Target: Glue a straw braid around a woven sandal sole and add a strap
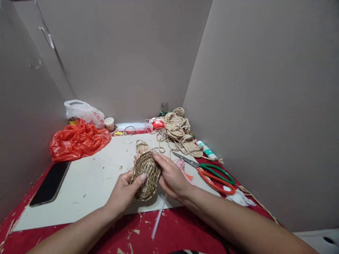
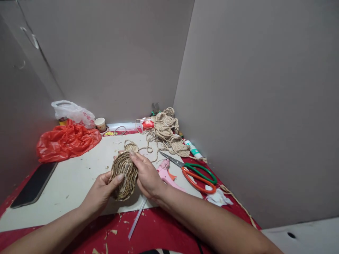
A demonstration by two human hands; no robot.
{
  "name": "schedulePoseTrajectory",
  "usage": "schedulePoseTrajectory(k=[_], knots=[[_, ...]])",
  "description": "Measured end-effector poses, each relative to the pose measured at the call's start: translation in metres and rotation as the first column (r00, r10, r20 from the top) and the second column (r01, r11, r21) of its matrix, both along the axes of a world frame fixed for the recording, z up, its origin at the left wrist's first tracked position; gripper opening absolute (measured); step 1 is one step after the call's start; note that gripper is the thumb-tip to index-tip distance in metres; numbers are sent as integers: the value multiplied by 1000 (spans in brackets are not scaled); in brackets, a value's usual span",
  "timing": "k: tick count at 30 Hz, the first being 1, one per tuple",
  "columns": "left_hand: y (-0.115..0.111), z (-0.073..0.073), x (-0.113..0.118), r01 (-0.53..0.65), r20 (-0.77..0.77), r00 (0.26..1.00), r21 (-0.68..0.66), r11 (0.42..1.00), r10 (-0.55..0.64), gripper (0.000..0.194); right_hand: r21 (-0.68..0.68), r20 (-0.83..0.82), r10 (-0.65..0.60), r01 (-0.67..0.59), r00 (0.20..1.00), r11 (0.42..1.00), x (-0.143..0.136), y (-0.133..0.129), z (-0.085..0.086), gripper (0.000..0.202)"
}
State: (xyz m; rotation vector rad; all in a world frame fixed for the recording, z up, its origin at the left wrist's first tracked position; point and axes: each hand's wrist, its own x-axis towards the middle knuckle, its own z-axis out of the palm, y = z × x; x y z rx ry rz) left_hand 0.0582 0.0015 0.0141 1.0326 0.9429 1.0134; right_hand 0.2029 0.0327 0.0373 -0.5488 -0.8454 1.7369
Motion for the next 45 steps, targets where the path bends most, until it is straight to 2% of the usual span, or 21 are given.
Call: schedulePoseTrajectory(k=[3, 7, 11, 14, 16, 18, 20, 23, 26, 29, 34, 39, 45], knots=[[-4, -2, 4, 7, 7, 1000, -27, 1000, -7, 33, -55, -24, 43, -44, 999, 998, 0, -2, 1, 34], [-10, 1, 9, -18, -37, 999, 2, 1000, 18, 33, -41, -23, 80, -81, 997, 996, -1, -3, 5, 37], [-7, 4, 7, -131, -1, 991, 24, 991, 131, 33, 30, 3, 46, -46, 999, 999, 1, 0, 3, 36], [-1, 7, 2, -254, 53, 967, 83, 964, 250, 32, 176, 214, -68, 30, 974, 984, 3, 2, -3, 32], [2, 11, -1, -262, 43, 965, 109, 959, 259, 33, 270, 368, -120, 17, 922, 963, 4, 2, -7, 28], [2, 15, -4, -223, -4, 974, 128, 966, 226, 35, 312, 431, -156, 16, 889, 950, 5, 2, -9, 30], [0, 20, -7, -189, -56, 978, 184, 965, 203, 35, 300, 431, -176, 44, 885, 953, 6, 2, -8, 33], [-2, 24, -12, -183, -133, 963, 325, 928, 236, 30, 248, 408, -185, 86, 894, 965, 7, 2, -6, 36], [-2, 21, -16, -151, -245, 930, 424, 893, 273, 25, 241, 399, -203, 112, 894, 964, 8, 2, -7, 35], [-2, 16, -17, -104, -331, 898, 482, 870, 290, 35, 221, 375, -193, 115, 907, 968, 6, 1, -12, 31], [-1, 17, -18, -61, -356, 902, 456, 888, 245, 33, 78, 281, -29, 8, 959, 997, 2, 0, -15, 31], [5, 19, -23, -148, -286, 916, 411, 900, 281, 23, 62, 180, -15, 4, 984, 998, 4, 3, -10, 35], [6, 19, -23, -184, -282, 913, 359, 915, 295, 20, 45, 197, 15, -24, 980, 999, 3, 1, -13, 35]])
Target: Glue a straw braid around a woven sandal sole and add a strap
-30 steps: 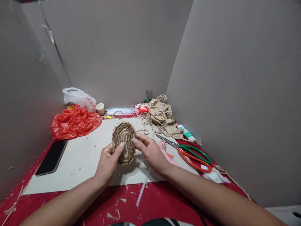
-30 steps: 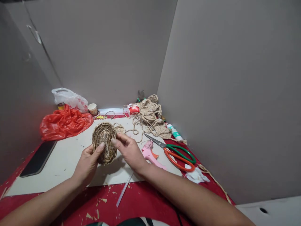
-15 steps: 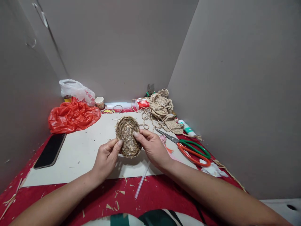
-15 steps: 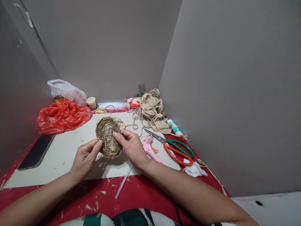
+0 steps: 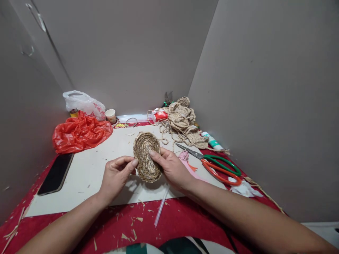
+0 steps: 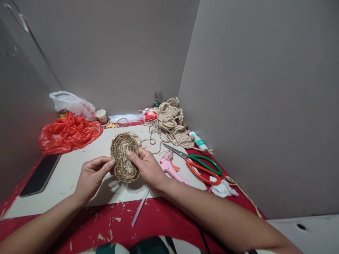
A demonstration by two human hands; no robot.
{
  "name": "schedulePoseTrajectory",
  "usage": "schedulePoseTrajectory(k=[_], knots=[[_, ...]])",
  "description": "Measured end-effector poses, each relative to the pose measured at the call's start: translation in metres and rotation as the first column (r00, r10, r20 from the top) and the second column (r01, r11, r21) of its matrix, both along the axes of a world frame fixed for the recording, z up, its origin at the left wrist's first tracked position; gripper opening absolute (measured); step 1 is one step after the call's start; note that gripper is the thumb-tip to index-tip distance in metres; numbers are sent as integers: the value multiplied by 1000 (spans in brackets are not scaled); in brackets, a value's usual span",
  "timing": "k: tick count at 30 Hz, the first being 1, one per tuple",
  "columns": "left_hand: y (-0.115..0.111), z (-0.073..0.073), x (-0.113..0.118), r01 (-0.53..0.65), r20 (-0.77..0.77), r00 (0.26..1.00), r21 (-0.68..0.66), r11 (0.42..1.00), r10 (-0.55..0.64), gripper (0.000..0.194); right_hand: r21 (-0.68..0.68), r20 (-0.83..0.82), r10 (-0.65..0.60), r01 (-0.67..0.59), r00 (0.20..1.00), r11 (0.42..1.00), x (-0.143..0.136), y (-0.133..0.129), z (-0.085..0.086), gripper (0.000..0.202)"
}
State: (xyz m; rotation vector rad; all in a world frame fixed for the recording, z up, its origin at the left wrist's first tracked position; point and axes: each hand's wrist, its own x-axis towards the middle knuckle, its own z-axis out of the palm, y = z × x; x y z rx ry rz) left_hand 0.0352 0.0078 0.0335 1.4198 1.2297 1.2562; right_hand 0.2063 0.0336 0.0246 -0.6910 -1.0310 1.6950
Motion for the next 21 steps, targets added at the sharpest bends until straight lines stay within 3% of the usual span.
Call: schedulePoseTrajectory(k=[21], knots=[[-3, -6, 4, -58, -59, 996, 73, 996, 62, 19, 18, 44, -29, 28, 999, 999, -7, -6, -10, 39]])
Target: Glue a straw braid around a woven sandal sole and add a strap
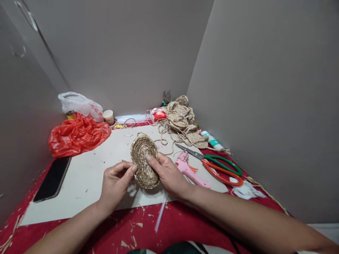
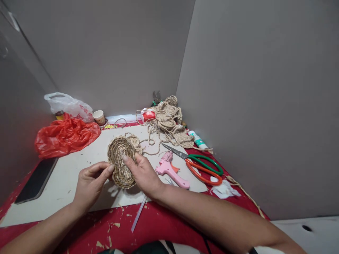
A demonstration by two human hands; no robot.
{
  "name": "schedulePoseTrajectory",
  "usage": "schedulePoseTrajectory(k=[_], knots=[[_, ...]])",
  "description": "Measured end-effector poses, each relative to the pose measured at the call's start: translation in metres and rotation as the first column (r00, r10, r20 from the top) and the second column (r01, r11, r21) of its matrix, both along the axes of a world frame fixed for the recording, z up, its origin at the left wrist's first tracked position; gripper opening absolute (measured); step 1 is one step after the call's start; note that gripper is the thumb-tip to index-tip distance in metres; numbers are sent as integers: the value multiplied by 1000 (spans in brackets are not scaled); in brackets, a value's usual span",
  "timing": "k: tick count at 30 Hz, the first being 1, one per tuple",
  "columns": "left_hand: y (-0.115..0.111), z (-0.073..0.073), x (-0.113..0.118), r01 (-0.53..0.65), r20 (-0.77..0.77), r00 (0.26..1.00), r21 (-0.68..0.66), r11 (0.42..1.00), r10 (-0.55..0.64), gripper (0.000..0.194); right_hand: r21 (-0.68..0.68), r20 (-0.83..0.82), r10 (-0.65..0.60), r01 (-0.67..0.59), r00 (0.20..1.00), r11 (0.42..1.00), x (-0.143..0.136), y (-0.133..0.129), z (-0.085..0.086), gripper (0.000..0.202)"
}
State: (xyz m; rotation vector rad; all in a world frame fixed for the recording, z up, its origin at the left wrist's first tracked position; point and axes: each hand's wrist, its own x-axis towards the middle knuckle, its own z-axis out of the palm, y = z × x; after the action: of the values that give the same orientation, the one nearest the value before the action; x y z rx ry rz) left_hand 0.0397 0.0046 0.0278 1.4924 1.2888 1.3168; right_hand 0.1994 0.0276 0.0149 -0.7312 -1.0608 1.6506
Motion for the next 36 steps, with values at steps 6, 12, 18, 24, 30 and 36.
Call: schedulePoseTrajectory(k=[6, 12, 18, 24, 30, 36], knots=[[4, -1, 0, 89, 103, 991, -58, 994, -83, 23, -56, -161, 66, -76, 985, 996, -1, 5, 6, 34], [6, -11, 10, 236, 332, 928, -173, 956, -169, 30, -98, -196, 80, -101, 977, 990, -7, 1, 0, 33], [2, -16, 13, 288, 476, 865, -218, 933, -156, 30, -65, -178, 146, -160, 973, 985, -7, -2, -1, 38], [-3, -21, 22, 320, 549, 824, -249, 914, -139, 29, -137, -161, 132, -154, 978, 979, -9, -2, -4, 47], [-9, -22, 28, 237, 506, 859, -272, 933, -71, 33, -102, -116, 172, -184, 978, 978, -11, -6, -4, 48], [-8, -17, 25, 211, 444, 893, -273, 939, -72, 37, -59, -94, 217, -223, 972, 973, -10, -5, -5, 50]])
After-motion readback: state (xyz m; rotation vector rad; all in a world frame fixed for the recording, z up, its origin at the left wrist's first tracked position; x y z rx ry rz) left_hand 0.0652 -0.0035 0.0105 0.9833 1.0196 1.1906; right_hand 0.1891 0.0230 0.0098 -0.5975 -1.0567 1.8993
